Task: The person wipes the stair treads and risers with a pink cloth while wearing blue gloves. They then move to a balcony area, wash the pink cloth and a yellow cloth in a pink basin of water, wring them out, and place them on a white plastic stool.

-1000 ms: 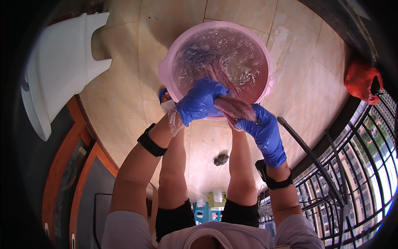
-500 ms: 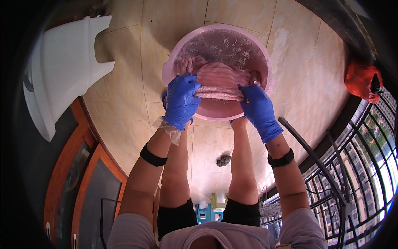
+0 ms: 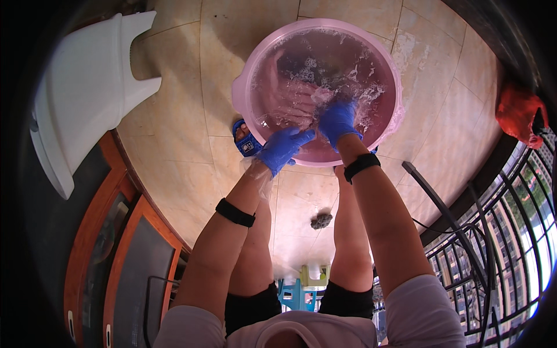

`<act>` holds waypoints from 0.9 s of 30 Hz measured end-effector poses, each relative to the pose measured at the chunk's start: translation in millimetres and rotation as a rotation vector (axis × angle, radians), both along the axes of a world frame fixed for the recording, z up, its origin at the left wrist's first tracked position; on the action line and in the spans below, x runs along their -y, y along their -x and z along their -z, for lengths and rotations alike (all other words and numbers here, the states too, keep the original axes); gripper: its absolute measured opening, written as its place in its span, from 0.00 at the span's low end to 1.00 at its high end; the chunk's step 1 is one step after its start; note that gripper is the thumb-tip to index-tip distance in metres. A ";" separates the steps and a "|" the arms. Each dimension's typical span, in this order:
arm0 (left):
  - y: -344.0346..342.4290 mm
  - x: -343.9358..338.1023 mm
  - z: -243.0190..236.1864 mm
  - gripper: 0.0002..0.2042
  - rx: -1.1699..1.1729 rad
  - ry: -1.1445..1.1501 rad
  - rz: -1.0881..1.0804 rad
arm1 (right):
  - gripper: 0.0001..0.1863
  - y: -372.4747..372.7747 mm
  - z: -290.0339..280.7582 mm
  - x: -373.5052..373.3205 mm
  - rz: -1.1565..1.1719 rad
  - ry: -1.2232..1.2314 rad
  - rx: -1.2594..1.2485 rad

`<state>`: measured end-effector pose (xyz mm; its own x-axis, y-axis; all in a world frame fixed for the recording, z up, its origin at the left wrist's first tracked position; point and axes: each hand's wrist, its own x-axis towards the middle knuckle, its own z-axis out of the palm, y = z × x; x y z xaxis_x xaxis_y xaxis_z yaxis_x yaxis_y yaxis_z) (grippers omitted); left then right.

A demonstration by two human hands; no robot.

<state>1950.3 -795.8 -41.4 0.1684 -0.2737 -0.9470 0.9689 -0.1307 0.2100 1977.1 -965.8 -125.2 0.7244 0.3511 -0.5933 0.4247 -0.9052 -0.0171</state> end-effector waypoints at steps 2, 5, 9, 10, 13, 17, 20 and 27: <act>-4.5 -8.0 -29.8 0.38 -0.211 0.017 -0.330 | 0.12 -14.4 -54.2 -22.8 0.108 -0.059 -0.130; -3.3 -10.0 -30.4 0.45 -0.456 0.258 -0.674 | 0.05 -14.0 -148.6 -19.5 0.265 -0.597 -0.194; -14.5 27.4 -48.6 0.35 0.201 0.558 -0.850 | 0.09 -12.4 -265.6 -12.3 0.411 -1.123 -0.441; -15.4 27.4 -50.1 0.33 0.500 0.498 -0.647 | 0.09 -7.1 -284.2 -7.3 0.434 -1.237 -0.460; -9.1 33.1 -55.4 0.28 -0.027 0.586 -0.951 | 0.11 -22.1 -326.4 12.7 0.641 -1.273 -0.544; 13.1 30.2 -64.7 0.22 -0.234 0.477 -1.086 | 0.19 -49.6 -292.7 45.1 1.444 -1.338 -0.448; 22.2 34.1 -80.8 0.19 -0.276 0.480 -1.125 | 0.22 -49.4 -193.7 76.9 1.474 -1.258 -0.427; 34.9 22.5 -84.5 0.17 -0.115 0.891 -1.032 | 0.32 28.1 -90.7 63.9 1.465 -1.496 -0.683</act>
<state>1915.4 -818.3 43.1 0.5987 -0.5916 -0.5401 0.5606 0.7910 -0.2451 1949.0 -1029.7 -34.5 0.6877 0.2198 -0.6919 -0.7203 0.3252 -0.6127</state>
